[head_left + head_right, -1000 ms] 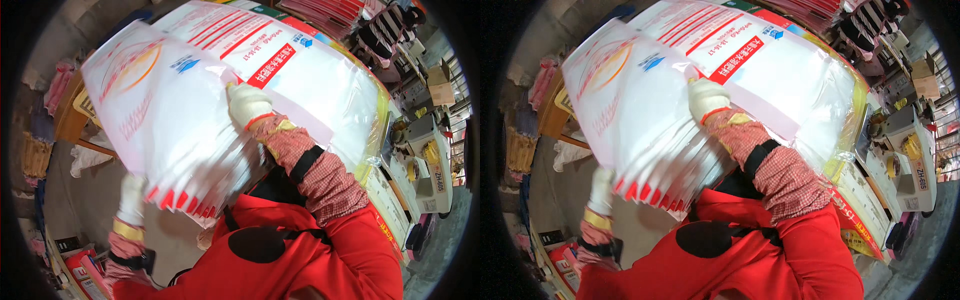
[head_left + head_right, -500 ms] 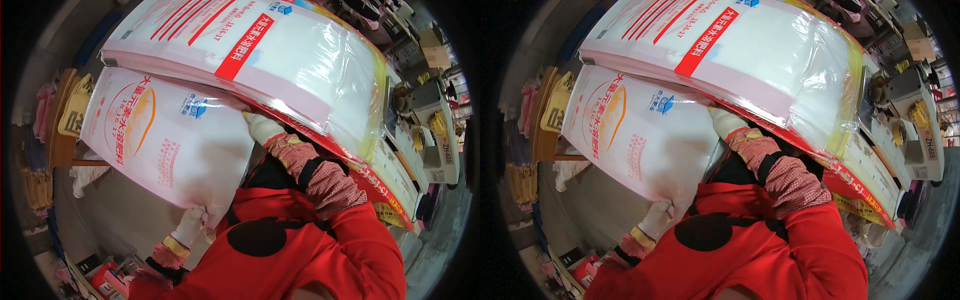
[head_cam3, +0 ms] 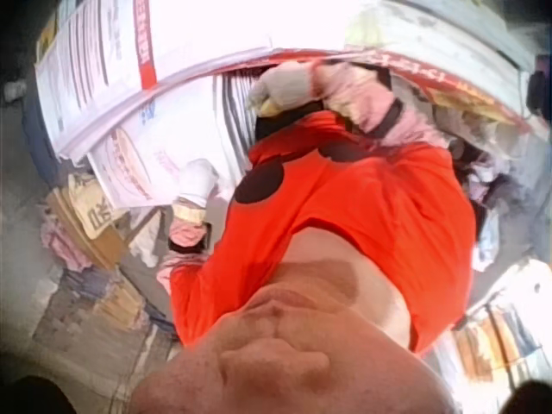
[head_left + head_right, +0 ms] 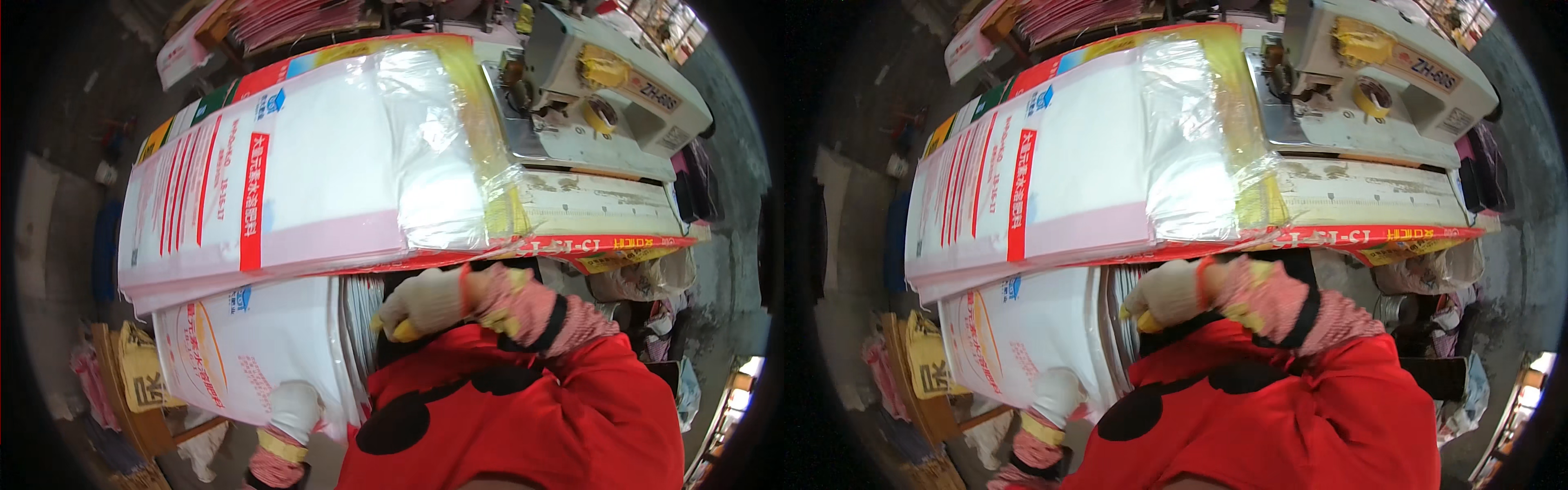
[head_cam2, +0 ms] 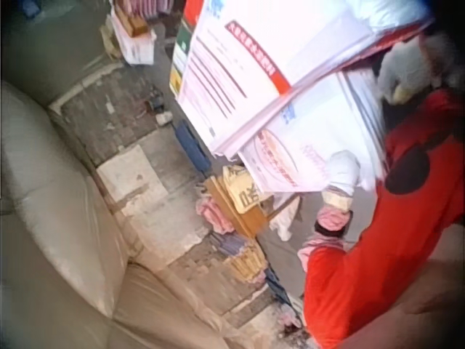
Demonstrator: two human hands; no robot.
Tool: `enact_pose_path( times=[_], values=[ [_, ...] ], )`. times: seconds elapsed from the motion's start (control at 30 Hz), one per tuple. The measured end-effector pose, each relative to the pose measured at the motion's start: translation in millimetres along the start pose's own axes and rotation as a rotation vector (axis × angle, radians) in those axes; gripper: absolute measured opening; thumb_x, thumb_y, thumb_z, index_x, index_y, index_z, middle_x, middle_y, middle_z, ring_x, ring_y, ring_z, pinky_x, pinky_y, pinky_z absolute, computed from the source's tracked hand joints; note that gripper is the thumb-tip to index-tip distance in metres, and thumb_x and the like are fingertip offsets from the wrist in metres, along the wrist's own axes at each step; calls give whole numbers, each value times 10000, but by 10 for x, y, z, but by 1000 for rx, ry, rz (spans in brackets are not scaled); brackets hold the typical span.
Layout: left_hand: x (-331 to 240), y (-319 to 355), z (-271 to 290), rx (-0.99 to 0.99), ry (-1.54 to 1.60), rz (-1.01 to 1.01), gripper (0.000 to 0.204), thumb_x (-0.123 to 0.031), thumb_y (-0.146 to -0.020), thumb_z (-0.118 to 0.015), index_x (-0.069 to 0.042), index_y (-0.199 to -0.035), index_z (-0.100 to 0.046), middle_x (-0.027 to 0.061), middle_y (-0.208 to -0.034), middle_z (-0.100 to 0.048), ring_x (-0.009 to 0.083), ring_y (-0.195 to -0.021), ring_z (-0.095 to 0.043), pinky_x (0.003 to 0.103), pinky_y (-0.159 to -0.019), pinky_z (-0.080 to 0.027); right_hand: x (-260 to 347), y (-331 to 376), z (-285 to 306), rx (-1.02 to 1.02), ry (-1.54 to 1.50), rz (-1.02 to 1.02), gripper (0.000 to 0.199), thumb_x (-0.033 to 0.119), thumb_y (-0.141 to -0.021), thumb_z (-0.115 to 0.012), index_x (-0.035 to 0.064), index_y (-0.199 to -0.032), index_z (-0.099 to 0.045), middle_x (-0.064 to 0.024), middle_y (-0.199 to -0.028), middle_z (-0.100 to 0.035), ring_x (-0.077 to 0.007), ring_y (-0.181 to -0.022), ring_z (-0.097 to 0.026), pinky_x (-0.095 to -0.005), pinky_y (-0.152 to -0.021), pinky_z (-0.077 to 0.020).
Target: The worker uses a sewing machine to process large white and red plastic bags.
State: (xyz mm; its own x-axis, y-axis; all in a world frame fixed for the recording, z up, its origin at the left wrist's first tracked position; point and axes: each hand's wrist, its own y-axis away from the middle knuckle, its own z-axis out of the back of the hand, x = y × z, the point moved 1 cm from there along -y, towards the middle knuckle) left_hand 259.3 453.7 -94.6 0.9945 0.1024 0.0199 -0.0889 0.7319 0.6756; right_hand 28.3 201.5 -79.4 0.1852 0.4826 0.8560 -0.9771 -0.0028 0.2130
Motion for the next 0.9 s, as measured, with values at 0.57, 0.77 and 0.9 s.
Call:
enact_pose_path(
  times=[0.57, 0.77, 0.9],
  values=[
    [-1566, -2508, 2937, -904, 370, -274, 191, -134, -822, -626, 28, -915, -588, 56, -758, -581, 118, -726, -554, 246, -687, -464, -654, 790, 1416, -1382, -613, -308, 291, 238, -871, -574, 5, -1030, -645, -89, -890, -675, -166, -695, -619, -271, -654, -482],
    [-1125, -2627, 3079, -556, 1169, -353, 130, -147, -881, -619, -26, -852, -581, -20, -711, -536, 70, -607, -472, 216, -585, -417, -482, 537, 1756, -1216, 108, -465, 379, 369, -827, -600, 83, -1068, -658, -152, -953, -671, -310, -861, -642, -376, -778, -490],
    [-1028, -2507, 3179, -538, 1248, -398, 152, -176, -887, -613, -32, -848, -581, -18, -728, -548, 67, -621, -491, 220, -612, -432, -574, 279, 1927, -1037, 9, -406, 430, 439, -849, -601, 73, -1067, -664, -128, -943, -679, -268, -888, -643, -364, -776, -481]
  ],
)
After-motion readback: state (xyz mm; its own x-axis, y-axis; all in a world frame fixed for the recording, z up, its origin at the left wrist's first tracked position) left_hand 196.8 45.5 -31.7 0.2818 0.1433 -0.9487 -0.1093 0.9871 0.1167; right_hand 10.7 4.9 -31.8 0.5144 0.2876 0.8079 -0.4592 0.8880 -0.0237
